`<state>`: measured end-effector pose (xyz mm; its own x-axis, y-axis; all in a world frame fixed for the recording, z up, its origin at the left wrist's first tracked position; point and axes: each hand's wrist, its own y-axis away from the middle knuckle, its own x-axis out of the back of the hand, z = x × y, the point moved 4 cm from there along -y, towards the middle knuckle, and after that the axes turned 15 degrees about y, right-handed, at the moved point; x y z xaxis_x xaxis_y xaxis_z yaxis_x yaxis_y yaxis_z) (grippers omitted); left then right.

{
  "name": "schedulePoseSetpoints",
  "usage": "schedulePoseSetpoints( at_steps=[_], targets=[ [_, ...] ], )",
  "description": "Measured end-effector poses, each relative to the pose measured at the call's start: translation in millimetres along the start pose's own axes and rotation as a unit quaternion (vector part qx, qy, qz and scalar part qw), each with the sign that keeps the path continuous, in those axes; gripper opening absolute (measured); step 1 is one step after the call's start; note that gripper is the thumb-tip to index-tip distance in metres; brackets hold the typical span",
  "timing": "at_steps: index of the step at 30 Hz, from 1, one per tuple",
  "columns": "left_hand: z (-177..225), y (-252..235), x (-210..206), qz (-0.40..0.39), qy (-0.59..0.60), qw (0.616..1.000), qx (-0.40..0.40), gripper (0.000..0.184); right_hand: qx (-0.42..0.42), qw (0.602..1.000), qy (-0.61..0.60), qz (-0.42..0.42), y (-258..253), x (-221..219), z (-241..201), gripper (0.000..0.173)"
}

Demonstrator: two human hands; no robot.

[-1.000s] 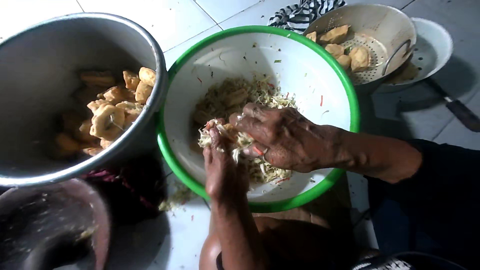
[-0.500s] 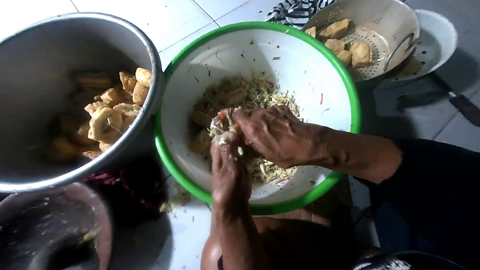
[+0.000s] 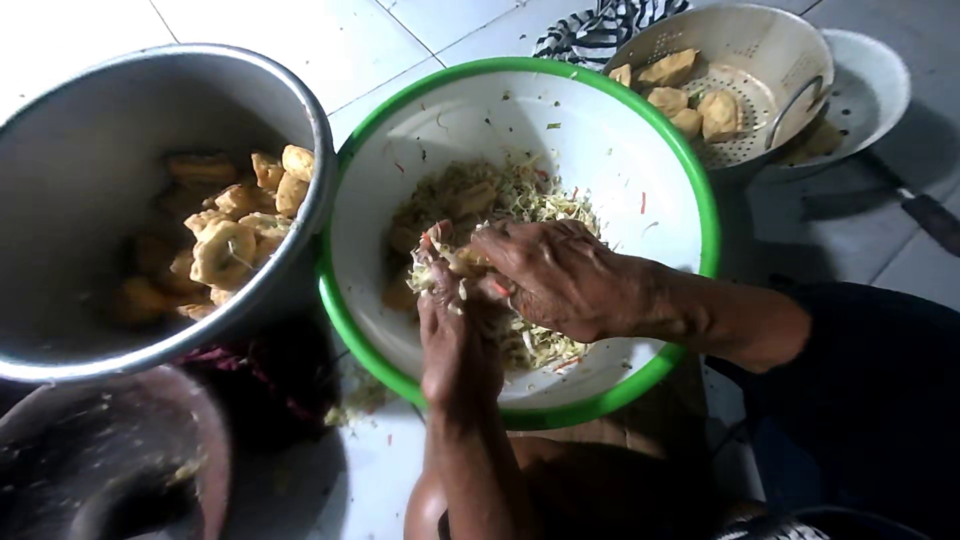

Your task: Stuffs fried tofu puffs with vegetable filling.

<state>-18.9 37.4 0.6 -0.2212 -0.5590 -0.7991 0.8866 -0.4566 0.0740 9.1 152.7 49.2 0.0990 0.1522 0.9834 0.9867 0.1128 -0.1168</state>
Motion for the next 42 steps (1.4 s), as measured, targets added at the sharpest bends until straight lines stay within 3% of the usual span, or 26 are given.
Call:
schedulePoseSetpoints(
  at_steps=[3,8,13,17,21,24,27,29,34,38,42],
  targets=[
    [-0.2,-0.1,-2.2,0.018,-0.011,1.000,-0.002,0.038,-0.006,0.999,-0.034,0.007,-1.4,-0.5,2.8,0.024],
    [3.0,1.0,-5.6,-0.024,-0.041,0.998,-0.036,0.034,-0.025,0.994,-0.051,-0.090,-4.6,6.9,-0.6,0.033],
    [2.5,2.5,-7.5,-0.025,-0.123,0.989,-0.072,0.024,-0.036,0.998,-0.043,-0.043,-7.5,8.3,-4.2,0.021],
    [-0.1,2.6,-4.9,-0.039,-0.240,0.966,-0.087,0.031,-0.059,0.997,-0.050,-0.026,-8.6,1.5,-3.8,0.017],
    [1.0,1.8,-3.3,-0.050,-0.119,0.989,-0.069,0.030,-0.068,0.989,-0.132,0.017,-12.2,-4.5,7.2,0.024],
    [2.9,2.3,-3.7,-0.067,-0.028,0.995,-0.062,0.036,-0.058,0.972,-0.225,0.041,-18.4,1.6,21.6,0.014],
    [4.3,-0.9,-4.9,-0.101,-0.010,0.993,-0.058,0.039,-0.040,0.979,-0.193,0.055,-14.9,7.3,17.9,0.014],
    [3.2,0.3,-3.2,-0.060,0.024,0.996,-0.063,0.025,-0.037,0.987,-0.140,0.065,-10.2,7.7,9.6,0.018],
    [3.7,3.4,-3.9,-0.069,0.006,0.996,-0.053,0.024,-0.038,0.989,-0.135,0.047,-8.3,9.9,0.2,0.028],
    [4.9,2.7,-4.4,-0.074,-0.104,0.989,-0.070,0.028,-0.058,0.991,-0.115,0.030,-11.2,6.4,-3.8,0.022],
    [4.0,3.1,-3.6,-0.034,-0.043,0.997,-0.056,0.017,-0.036,0.988,-0.145,0.033,-11.8,0.4,2.4,0.017]
  ],
)
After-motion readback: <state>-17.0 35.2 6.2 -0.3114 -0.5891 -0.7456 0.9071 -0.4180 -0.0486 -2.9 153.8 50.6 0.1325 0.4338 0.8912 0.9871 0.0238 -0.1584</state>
